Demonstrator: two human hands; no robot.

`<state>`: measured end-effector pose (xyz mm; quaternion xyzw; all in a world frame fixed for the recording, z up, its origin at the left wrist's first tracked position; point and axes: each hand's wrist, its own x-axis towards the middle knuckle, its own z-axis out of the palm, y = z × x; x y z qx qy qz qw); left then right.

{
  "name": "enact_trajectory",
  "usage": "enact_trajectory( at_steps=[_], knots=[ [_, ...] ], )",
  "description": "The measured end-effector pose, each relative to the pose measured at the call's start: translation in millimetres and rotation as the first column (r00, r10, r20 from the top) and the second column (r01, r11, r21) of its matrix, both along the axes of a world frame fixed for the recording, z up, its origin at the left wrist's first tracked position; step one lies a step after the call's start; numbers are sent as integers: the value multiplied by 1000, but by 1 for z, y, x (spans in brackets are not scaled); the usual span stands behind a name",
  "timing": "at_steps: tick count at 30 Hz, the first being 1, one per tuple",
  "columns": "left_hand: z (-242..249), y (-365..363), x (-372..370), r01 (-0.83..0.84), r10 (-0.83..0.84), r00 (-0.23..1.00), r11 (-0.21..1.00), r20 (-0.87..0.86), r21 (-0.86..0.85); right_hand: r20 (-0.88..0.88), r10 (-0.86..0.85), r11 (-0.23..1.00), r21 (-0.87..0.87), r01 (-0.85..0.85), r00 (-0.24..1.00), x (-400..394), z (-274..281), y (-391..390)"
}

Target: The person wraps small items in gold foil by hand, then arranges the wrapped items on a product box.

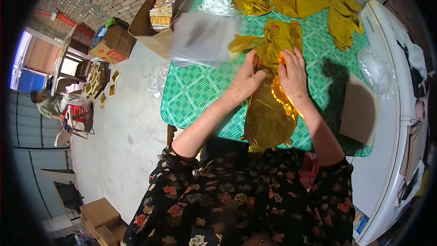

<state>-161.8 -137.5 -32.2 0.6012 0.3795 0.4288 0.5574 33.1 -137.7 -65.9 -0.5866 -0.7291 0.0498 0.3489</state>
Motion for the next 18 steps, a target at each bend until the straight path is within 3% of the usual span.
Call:
enact_trajectory(
  at_steps=[2,5,9,12,16,18],
  knots=[
    [2,-1,8,-40,43,997,998,-70,43,4,-1,1000,7,1,1000,0,-1,0],
    [0,7,16,102,-102,993,995,54,8,16,-1,1000,22,0,1000,1,-4,2],
    [6,8,24,167,-113,953,970,-281,177,34,-10,999,-39,12,999,3,-4,5],
    [3,7,31,185,-79,926,947,-370,262,-136,-3,999,-44,-3,991,1,5,0],
    [4,9,33,174,-98,917,971,-388,166,-284,-77,980,-195,21,956,3,13,-2],
    [-4,17,33,175,-108,934,969,-340,173,-321,-109,984,-168,56,941,2,8,-1]
  ],
)
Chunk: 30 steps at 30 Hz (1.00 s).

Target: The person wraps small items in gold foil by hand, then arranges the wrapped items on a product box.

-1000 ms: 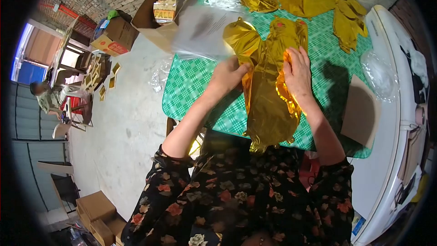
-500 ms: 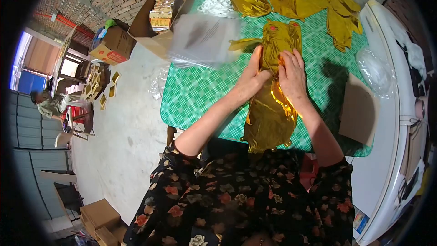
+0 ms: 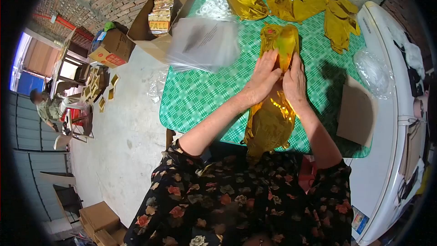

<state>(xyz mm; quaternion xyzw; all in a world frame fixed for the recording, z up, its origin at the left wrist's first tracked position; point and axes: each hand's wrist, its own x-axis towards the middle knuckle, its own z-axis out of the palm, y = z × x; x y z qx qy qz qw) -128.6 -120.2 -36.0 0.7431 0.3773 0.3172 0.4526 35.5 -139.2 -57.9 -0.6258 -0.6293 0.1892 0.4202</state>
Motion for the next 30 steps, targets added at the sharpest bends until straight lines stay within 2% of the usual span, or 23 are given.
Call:
enact_trajectory(
  at_steps=[4,7,10,13,16,19,22,25,28,30],
  knots=[
    [-6,5,-10,-30,32,999,992,-12,123,-182,21,998,54,-12,983,1,-1,2],
    [-2,5,-16,-33,55,991,983,-122,178,-374,88,993,100,-54,923,-5,15,-5],
    [-5,4,-16,-4,59,979,962,-194,273,-376,48,999,42,-34,925,-1,9,-4],
    [-3,1,-14,8,60,969,962,-239,273,-458,59,997,66,-33,887,-1,14,-6],
    [-3,2,-13,26,47,968,959,-247,283,-240,16,982,188,30,971,1,8,0],
    [-5,3,-14,43,38,963,955,-267,293,113,92,988,112,-105,989,11,5,-1],
    [-7,2,-13,48,37,969,943,-245,330,-63,22,989,150,-12,998,7,-3,1],
    [-11,8,-14,3,117,965,891,-236,454,39,12,987,158,-18,999,8,-7,2],
    [-13,17,-15,-48,257,921,821,-294,568,100,-8,982,188,-11,995,6,-8,1],
    [-19,19,-15,-68,350,878,768,-328,637,116,-1,990,144,-16,993,6,-7,1]
  ],
)
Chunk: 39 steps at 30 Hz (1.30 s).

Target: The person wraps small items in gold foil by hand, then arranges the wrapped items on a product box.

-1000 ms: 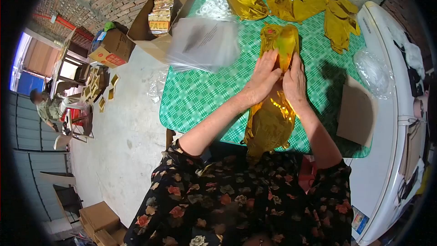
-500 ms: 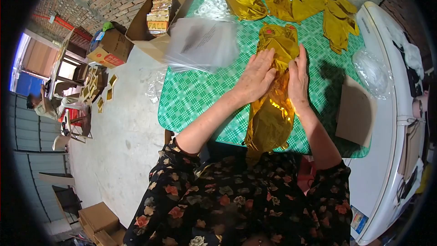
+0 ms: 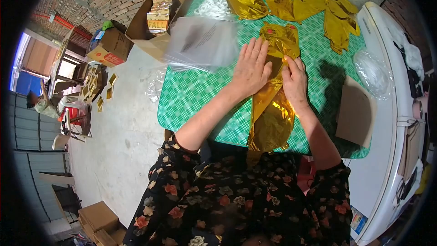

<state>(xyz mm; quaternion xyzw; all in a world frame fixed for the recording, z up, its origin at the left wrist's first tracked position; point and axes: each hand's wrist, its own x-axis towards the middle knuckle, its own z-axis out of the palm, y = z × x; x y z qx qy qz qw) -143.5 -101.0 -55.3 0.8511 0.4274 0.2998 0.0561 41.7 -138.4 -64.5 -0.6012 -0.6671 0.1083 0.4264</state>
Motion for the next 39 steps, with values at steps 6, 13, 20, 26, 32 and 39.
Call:
enact_trajectory(
  at_steps=[6,13,20,26,32,39],
  knots=[
    [-11,-6,7,-80,99,960,993,-260,84,23,13,1000,22,-14,1000,1,-1,1],
    [-8,-9,9,-56,79,960,994,-269,91,36,-10,1000,20,9,999,-1,-3,1],
    [-4,-15,17,4,19,966,996,-257,88,42,-14,1000,10,14,999,0,-5,0],
    [-7,-17,18,30,-18,974,998,-224,52,-17,-15,1000,-12,15,1000,-2,-2,-2],
    [-2,-17,19,40,-29,971,998,-237,41,-246,-16,986,-162,-25,969,8,14,4],
    [0,-19,19,28,-24,969,1000,-246,11,-670,-32,972,-195,-134,741,64,12,73]
  ],
)
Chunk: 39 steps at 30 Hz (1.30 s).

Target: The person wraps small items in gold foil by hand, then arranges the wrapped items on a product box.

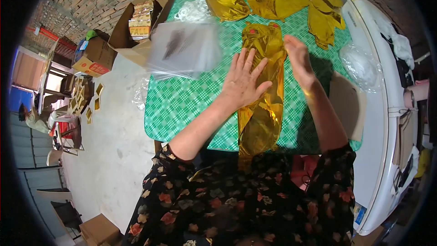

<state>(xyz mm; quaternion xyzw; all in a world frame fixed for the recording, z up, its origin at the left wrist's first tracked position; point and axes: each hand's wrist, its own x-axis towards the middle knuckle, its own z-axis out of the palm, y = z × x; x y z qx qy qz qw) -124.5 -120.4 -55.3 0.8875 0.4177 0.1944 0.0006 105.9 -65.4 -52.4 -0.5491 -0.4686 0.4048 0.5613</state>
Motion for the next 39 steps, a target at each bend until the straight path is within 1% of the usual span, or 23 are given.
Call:
enact_trajectory(
  at_steps=[1,3,4,5,8,9,11,14,17,20,23,26,29,32,35,38,39],
  knots=[
    [0,0,0,-1,1,1000,1000,-2,-5,-69,24,993,118,-16,997,26,-35,18],
    [-1,0,-1,0,0,1000,1000,-8,-1,21,-1,979,202,-3,1000,37,-35,33],
    [0,1,-1,0,0,1000,1000,-12,1,177,-55,985,171,24,983,41,-27,40],
    [0,1,-1,-1,1,1000,1000,-13,4,329,-101,988,143,56,939,45,-22,43],
    [0,1,-1,-1,1,1000,1000,-19,4,548,76,993,35,-114,833,43,-6,36],
    [0,1,-1,-2,2,1000,1000,-22,1,668,75,991,31,-128,741,42,-4,38],
    [1,0,-1,-2,2,1000,1000,-26,-4,858,65,988,17,-156,509,38,-1,45],
    [1,1,-1,-5,5,999,1000,-34,-1,821,242,968,-167,-188,518,30,24,49],
    [1,-1,-1,-10,10,999,1000,-42,9,723,475,879,-423,-223,501,31,41,67],
    [4,-2,-2,-11,11,999,1000,-46,7,756,552,834,-488,-259,351,30,57,80],
    [5,-2,-2,-11,11,999,1000,-52,7,716,633,771,-552,-317,295,25,75,85],
    [6,-2,-1,-14,14,998,1000,-63,3,714,651,752,-558,-352,258,22,81,92],
    [7,-4,-2,-17,16,997,1000,-74,-9,573,699,702,-662,-261,427,16,91,92],
    [6,-2,-2,-13,13,998,1000,-66,1,554,715,686,-674,-275,426,13,90,92],
    [6,-2,-2,-9,9,998,1000,-66,7,487,618,758,-576,-305,617,6,89,72],
    [6,-2,-2,-7,7,998,1000,-55,3,388,615,727,-616,-303,687,4,90,71],
    [6,-2,-2,-9,9,999,1000,-49,-1,409,612,735,-609,-298,677,4,89,71]
  ],
)
